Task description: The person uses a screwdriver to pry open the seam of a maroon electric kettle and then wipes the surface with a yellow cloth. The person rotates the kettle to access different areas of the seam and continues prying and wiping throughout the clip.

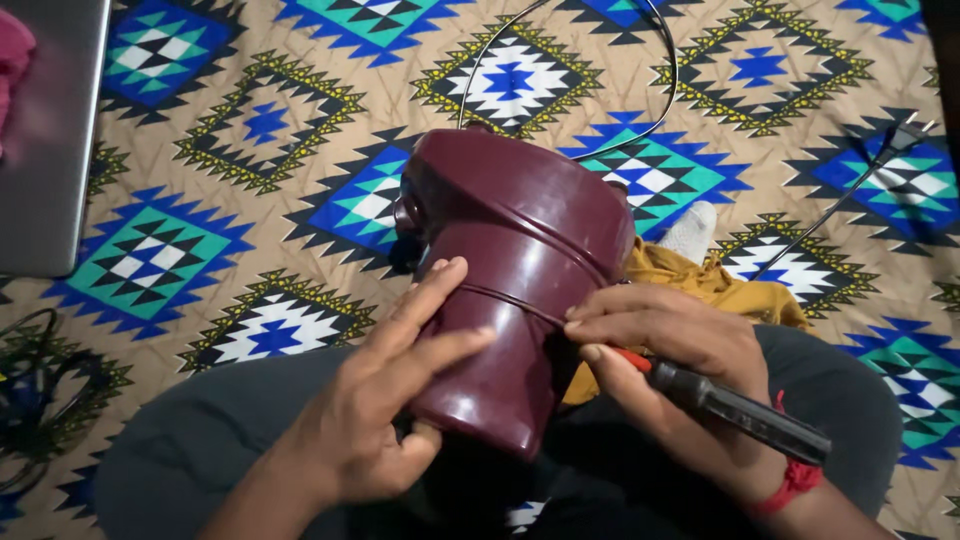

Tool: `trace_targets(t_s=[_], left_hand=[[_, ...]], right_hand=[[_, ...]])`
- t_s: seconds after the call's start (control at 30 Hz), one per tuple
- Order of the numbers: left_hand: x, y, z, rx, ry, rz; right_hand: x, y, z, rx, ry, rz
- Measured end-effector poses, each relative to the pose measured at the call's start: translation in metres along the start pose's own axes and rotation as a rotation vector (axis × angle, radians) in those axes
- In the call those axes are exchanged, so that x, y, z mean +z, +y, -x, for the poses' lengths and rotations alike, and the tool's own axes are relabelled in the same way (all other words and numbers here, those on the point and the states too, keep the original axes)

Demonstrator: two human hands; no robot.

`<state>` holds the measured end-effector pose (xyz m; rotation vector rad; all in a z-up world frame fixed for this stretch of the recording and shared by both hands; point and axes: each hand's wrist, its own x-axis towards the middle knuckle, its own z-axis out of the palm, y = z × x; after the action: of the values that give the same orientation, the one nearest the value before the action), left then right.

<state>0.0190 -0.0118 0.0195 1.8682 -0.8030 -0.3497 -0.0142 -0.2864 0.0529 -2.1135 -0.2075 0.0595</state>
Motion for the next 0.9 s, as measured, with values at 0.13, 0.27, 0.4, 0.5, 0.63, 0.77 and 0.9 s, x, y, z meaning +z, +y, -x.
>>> trace_targets(t_s=[0.13,0.27,0.4,0.5,0.63,0.77,0.9], left_hand=[[0.007,-0.008,0.012,-0.031,0.038,0.044],[0.015,-0.009,0.016,0.039,0.121,0.071],[0.017,-0.005,0.015,0.051,0.161,0.063],[0.017,-0.006,0.013,0.058,0.159,0.088],[0.018,-0.006,0.013,0.05,0.147,0.114],[0.018,-0.004,0.011,0.057,0.147,0.126],[0.017,-0.004,0.012,0.069,0.151,0.135]], right_hand=[[0.009,-0.009,-0.007,-0.02,-0.013,0.015],[0.017,-0.016,-0.02,-0.05,-0.017,0.007],[0.008,-0.019,-0.024,-0.015,-0.058,0.017],[-0.003,-0.02,-0.02,0.027,-0.064,0.031],[-0.006,-0.02,-0.022,-0.024,-0.086,0.043],[0.004,-0.018,-0.038,-0.085,-0.15,0.048],[0.003,-0.024,-0.043,-0.078,-0.207,0.026]])
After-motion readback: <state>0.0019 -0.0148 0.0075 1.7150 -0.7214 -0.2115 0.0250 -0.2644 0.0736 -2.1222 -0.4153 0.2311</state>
